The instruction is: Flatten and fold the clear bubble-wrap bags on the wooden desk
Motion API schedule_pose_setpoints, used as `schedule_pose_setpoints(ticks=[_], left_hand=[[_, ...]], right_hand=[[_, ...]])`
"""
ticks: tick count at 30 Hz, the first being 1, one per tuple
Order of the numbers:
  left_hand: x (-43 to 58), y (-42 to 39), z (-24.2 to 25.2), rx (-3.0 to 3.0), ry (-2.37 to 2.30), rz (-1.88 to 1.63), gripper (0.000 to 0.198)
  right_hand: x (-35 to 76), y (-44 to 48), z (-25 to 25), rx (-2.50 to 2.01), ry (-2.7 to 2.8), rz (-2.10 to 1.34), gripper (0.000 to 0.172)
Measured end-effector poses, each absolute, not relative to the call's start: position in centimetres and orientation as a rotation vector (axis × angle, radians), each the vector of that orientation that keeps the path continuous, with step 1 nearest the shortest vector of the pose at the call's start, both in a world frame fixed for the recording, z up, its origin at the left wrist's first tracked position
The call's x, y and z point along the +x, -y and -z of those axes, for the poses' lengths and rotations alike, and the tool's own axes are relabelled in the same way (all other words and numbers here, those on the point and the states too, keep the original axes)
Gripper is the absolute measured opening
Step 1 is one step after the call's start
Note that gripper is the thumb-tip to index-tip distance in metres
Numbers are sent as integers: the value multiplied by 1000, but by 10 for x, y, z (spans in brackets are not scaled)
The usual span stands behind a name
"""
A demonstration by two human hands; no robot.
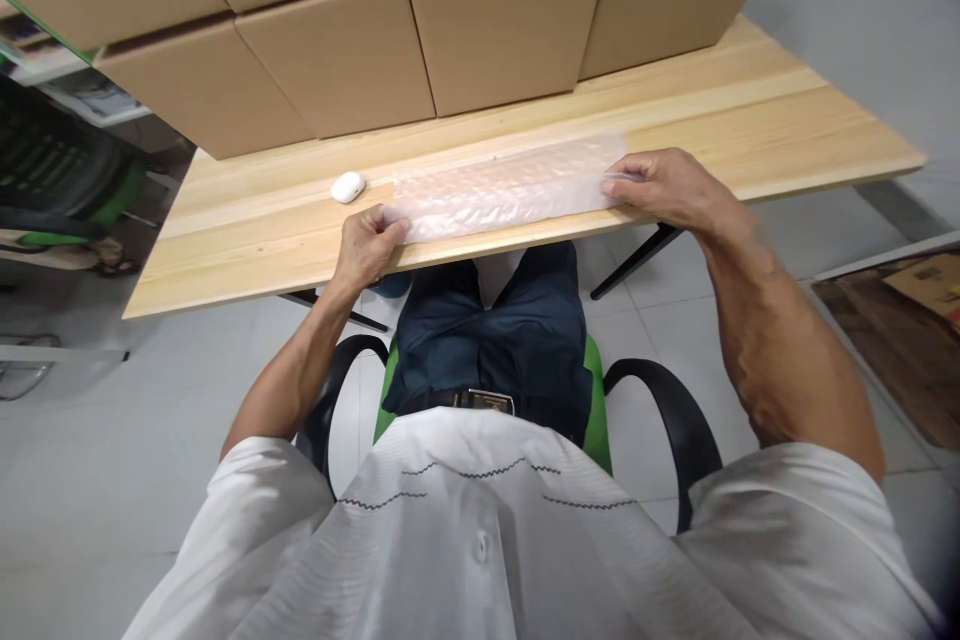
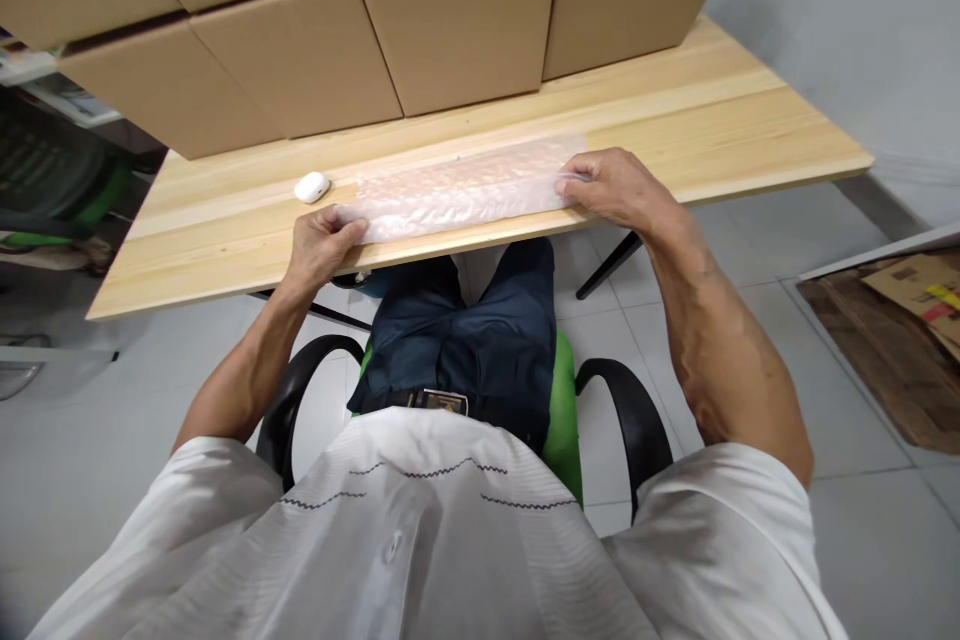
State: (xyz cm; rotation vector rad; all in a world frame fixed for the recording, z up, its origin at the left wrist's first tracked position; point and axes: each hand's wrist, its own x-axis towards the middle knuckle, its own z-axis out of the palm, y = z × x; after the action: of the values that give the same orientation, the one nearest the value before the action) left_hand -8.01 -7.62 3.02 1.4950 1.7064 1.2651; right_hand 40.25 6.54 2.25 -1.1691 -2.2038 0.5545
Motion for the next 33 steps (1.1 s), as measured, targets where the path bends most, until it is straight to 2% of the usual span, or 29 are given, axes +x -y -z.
schedule_pose_setpoints(ticks=[6, 13, 16, 23, 27, 29, 33], left_hand=[[-88, 72, -24, 1607, -1819, -1159, 28], [-87, 73, -26, 1795, -1990, -970, 24], [-87, 74, -29, 1852, -2061, -869, 26], [-88, 72, -31, 1860, -2202, -738, 26], [-85, 74, -34, 1821, -2223, -719, 23], [-84, 75, -36, 1814, -2220, -724, 17], [-84, 76, -37, 1830, -2216, -728, 14]], right_hand=[[396, -51, -37, -1451, 2120, -658, 32], [383, -66, -35, -1612, 2104, -473, 21], [382, -65, -38, -1595, 2110, -451, 19], [398, -42, -47, -1474, 2026, -710, 14], [399, -49, -36, -1447, 1963, -643, 10], [396, -56, -31, -1495, 1975, -570, 15], [391, -65, -26, -1599, 2039, -452, 38]])
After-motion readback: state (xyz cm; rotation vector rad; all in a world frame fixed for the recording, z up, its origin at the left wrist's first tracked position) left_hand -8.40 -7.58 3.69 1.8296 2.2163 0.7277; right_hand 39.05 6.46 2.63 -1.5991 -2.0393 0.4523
